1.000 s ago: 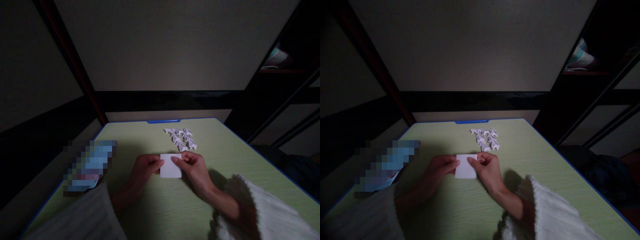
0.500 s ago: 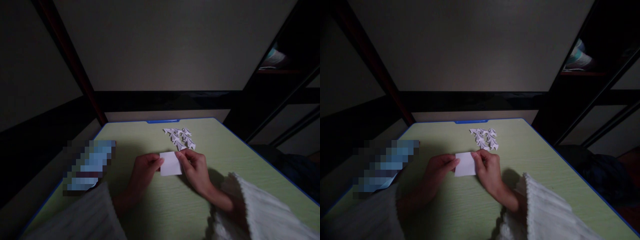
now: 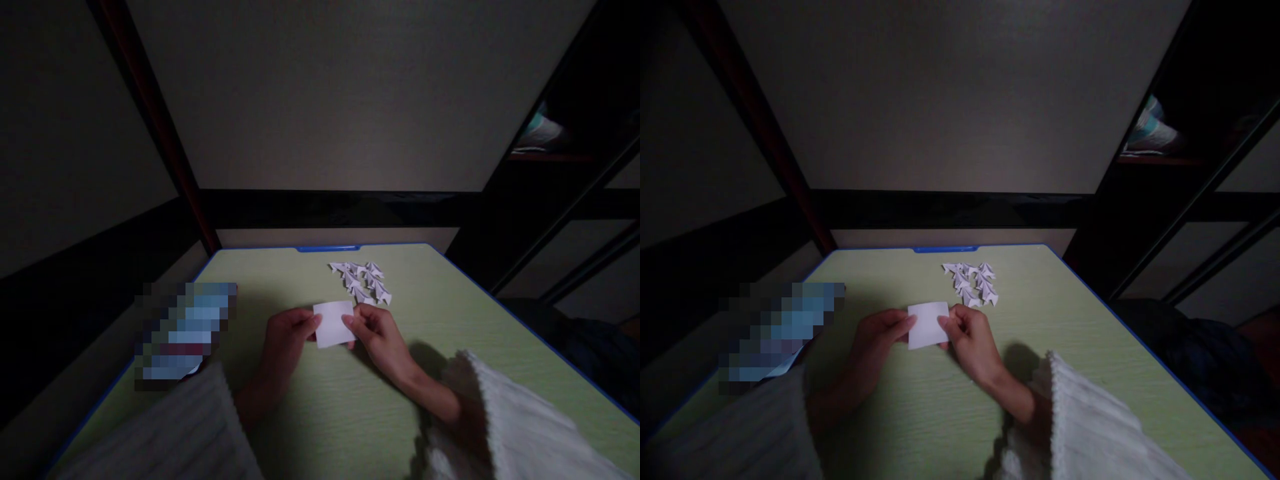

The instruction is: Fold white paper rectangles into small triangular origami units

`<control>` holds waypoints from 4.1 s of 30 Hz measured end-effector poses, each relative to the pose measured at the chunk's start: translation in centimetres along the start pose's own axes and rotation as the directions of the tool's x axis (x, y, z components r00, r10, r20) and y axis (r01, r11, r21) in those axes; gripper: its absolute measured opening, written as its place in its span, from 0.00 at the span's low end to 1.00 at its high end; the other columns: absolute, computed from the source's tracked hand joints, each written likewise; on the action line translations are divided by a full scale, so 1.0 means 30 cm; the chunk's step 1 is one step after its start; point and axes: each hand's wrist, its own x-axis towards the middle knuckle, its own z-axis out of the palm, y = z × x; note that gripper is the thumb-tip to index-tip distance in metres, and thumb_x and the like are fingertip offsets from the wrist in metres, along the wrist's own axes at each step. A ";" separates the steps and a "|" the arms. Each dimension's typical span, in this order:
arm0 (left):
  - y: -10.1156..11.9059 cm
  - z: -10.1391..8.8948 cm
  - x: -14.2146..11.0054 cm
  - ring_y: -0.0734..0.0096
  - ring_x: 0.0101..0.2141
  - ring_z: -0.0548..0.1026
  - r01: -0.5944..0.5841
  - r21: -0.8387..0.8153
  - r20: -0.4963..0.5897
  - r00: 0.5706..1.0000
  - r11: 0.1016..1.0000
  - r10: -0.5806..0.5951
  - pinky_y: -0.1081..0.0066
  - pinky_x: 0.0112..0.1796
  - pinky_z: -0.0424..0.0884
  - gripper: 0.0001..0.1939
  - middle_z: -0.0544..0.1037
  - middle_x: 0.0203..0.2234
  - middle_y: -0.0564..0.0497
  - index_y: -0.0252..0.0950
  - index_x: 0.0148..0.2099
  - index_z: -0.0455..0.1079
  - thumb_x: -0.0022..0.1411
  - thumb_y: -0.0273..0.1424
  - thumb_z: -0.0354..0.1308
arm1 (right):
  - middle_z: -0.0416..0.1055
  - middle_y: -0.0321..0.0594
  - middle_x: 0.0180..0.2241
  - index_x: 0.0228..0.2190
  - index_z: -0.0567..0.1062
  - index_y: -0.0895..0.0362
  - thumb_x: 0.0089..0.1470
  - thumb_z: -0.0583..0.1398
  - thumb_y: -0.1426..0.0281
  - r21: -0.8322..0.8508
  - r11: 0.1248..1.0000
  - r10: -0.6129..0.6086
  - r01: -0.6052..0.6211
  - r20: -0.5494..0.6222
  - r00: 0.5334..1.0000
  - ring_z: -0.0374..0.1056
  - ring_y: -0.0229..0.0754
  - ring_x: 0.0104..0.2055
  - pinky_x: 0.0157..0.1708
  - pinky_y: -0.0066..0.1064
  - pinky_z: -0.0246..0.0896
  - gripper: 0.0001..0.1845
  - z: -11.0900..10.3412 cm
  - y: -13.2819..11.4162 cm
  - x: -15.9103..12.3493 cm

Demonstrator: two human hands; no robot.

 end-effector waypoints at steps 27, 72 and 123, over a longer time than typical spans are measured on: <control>-0.016 -0.034 -0.010 0.79 0.17 0.53 -0.231 0.233 0.313 0.938 0.945 0.152 0.77 0.19 0.49 0.15 0.53 0.13 0.59 0.35 0.18 0.51 0.52 0.34 0.47 | 0.55 0.28 0.10 0.16 0.64 0.60 0.43 0.53 0.71 0.094 0.992 0.056 -0.088 0.303 0.951 0.48 0.29 0.14 0.16 0.23 0.42 0.09 -0.060 -0.036 -0.013; -0.018 -0.015 0.004 0.79 0.14 0.64 -0.098 0.131 0.376 0.926 0.987 0.042 0.78 0.16 0.60 0.12 0.65 0.13 0.56 0.32 0.22 0.62 0.50 0.35 0.50 | 0.51 0.27 0.13 0.15 0.60 0.58 0.43 0.54 0.67 0.183 0.983 -0.004 -0.011 0.085 0.996 0.45 0.28 0.15 0.14 0.21 0.39 0.12 -0.043 0.001 -0.004; -0.038 -0.009 0.000 0.80 0.14 0.65 -0.149 0.220 0.303 0.950 0.964 0.077 0.80 0.15 0.61 0.07 0.66 0.12 0.57 0.32 0.22 0.64 0.47 0.30 0.53 | 0.57 0.31 0.16 0.19 0.67 0.61 0.46 0.55 0.66 -0.081 0.996 -0.027 0.040 0.166 0.986 0.51 0.31 0.19 0.17 0.23 0.45 0.11 -0.041 0.002 -0.010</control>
